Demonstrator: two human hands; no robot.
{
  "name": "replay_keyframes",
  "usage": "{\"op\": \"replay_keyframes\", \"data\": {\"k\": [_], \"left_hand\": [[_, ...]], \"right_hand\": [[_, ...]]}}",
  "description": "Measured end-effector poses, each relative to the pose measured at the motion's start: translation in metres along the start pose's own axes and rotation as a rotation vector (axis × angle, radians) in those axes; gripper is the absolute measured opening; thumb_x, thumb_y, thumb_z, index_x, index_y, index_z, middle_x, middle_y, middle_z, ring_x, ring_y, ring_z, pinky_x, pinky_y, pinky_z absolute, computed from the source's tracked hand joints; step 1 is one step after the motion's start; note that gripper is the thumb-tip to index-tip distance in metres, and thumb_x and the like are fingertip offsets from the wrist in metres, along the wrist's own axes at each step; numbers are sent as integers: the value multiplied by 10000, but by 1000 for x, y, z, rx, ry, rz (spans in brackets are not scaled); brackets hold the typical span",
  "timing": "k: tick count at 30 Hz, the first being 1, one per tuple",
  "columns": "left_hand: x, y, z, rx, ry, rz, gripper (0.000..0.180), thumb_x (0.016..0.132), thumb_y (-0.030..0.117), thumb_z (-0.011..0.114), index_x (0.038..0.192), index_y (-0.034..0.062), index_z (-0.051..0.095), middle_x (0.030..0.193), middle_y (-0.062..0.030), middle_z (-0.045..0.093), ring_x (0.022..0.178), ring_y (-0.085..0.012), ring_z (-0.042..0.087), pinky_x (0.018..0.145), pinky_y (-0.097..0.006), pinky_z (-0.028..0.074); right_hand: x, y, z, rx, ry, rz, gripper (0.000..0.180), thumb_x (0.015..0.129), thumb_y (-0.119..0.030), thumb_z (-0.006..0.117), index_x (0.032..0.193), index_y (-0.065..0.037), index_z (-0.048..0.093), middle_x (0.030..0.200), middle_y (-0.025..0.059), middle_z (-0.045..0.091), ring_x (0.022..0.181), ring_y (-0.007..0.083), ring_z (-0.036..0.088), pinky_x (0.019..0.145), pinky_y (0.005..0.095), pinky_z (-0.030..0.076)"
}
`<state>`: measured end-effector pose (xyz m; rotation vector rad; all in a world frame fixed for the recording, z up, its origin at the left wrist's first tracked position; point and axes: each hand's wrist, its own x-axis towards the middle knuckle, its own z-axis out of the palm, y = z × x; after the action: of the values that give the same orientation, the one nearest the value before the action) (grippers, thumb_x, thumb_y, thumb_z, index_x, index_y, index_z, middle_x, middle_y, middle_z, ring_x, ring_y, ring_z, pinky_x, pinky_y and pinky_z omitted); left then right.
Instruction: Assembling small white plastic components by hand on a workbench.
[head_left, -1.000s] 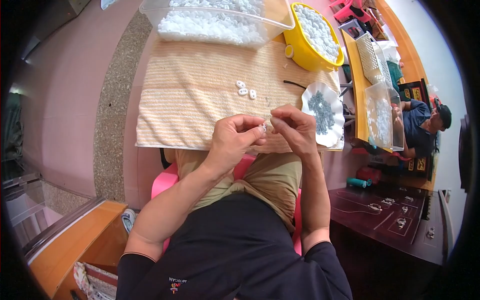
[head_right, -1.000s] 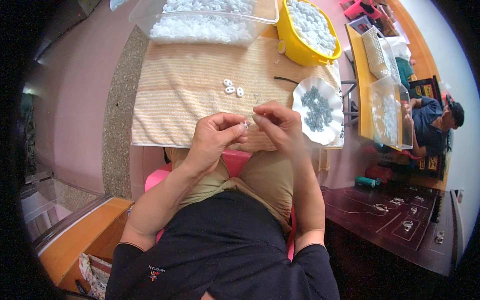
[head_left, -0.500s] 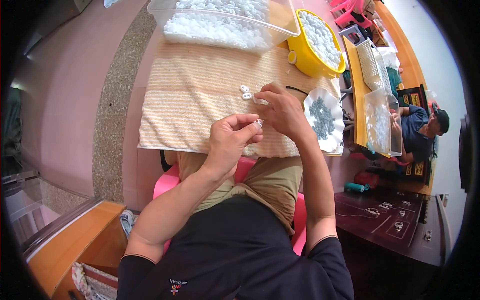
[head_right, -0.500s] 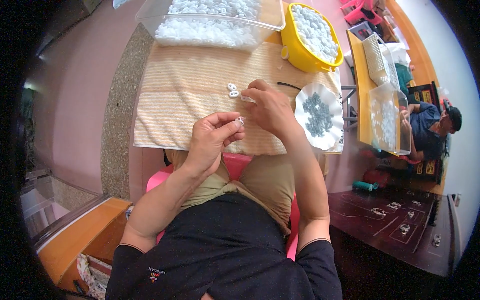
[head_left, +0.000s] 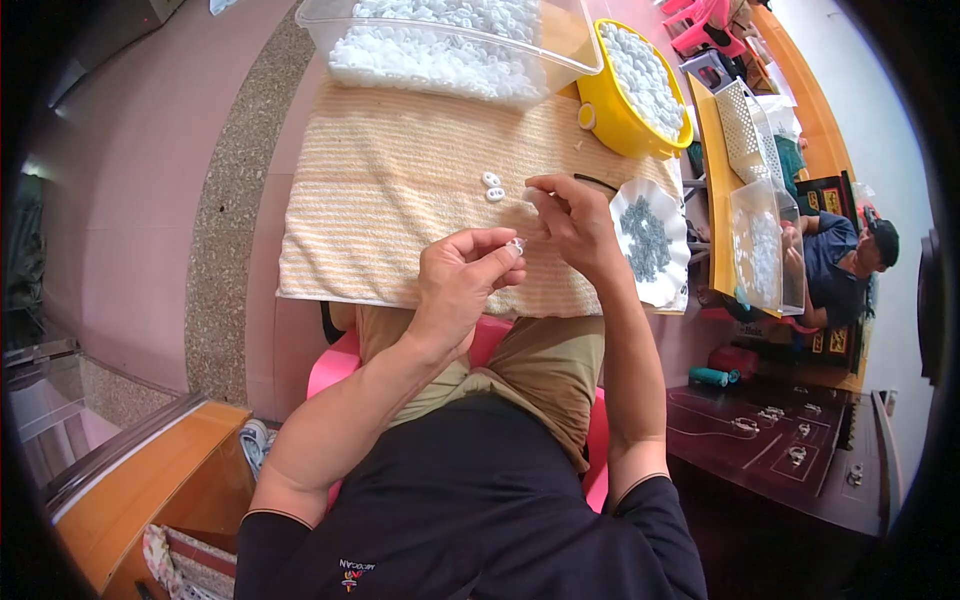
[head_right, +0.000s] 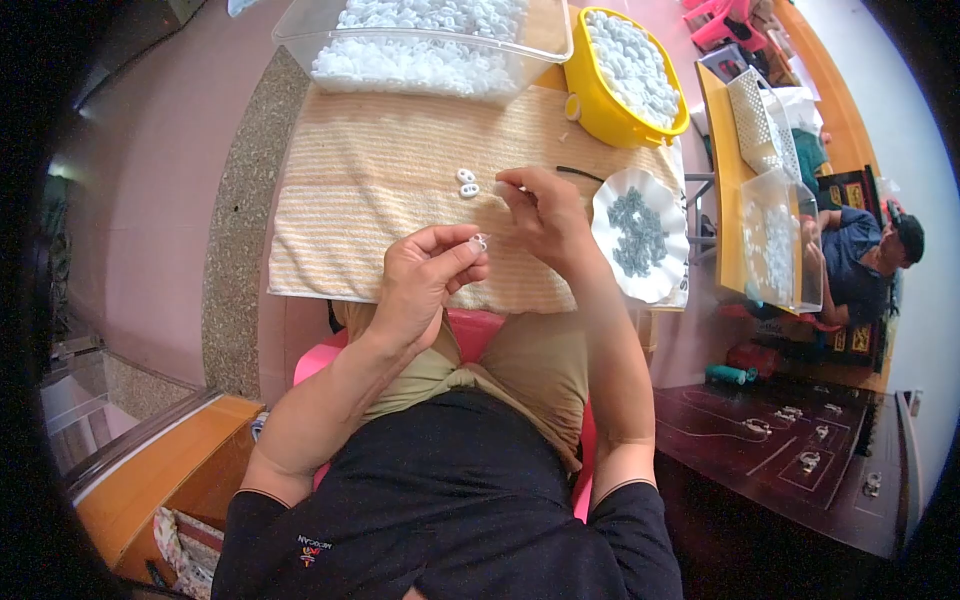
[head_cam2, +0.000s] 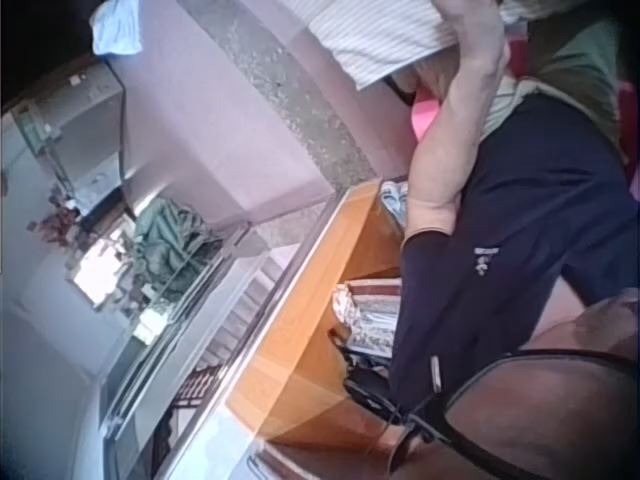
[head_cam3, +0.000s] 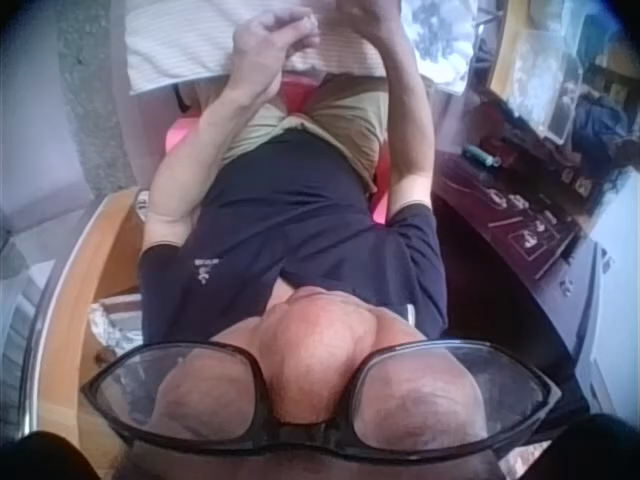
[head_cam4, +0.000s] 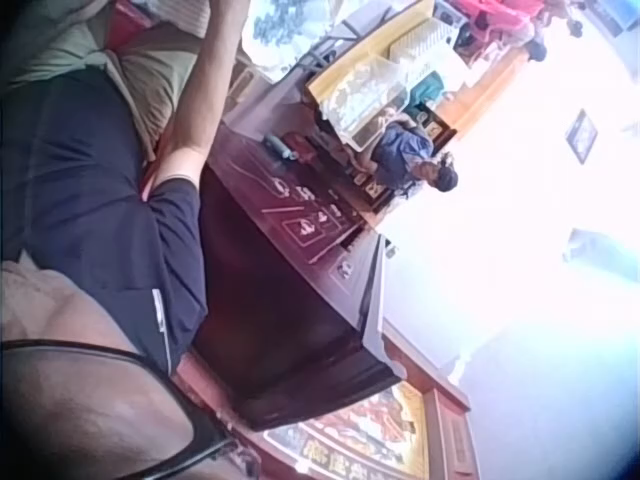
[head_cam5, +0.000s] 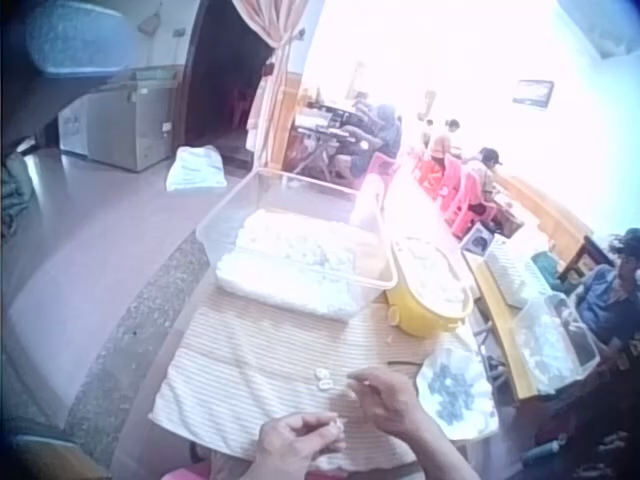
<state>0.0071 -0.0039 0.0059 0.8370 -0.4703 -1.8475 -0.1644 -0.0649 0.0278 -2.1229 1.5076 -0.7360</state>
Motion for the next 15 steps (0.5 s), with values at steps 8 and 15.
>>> {"op": "replay_keyframes", "data": {"k": [8,15], "left_hand": [[0,-1,0,-5,-10,2,170,872,27,633,1033,-28,625,899,-76,657,786,-127,637,725,-254,554],[0,0,3,-32,9,24,162,864,11,629,1013,-54,627,870,-93,659,738,-123,635,678,-235,559]], "right_hand": [[-26,-1,-2,809,11,330,214,898,-60,622,1082,48,603,802,70,644,695,138,642,644,259,547],[-42,4,0,980,-49,339,258,860,33,617,1117,47,601,926,103,662,816,172,665,737,304,573]]}}
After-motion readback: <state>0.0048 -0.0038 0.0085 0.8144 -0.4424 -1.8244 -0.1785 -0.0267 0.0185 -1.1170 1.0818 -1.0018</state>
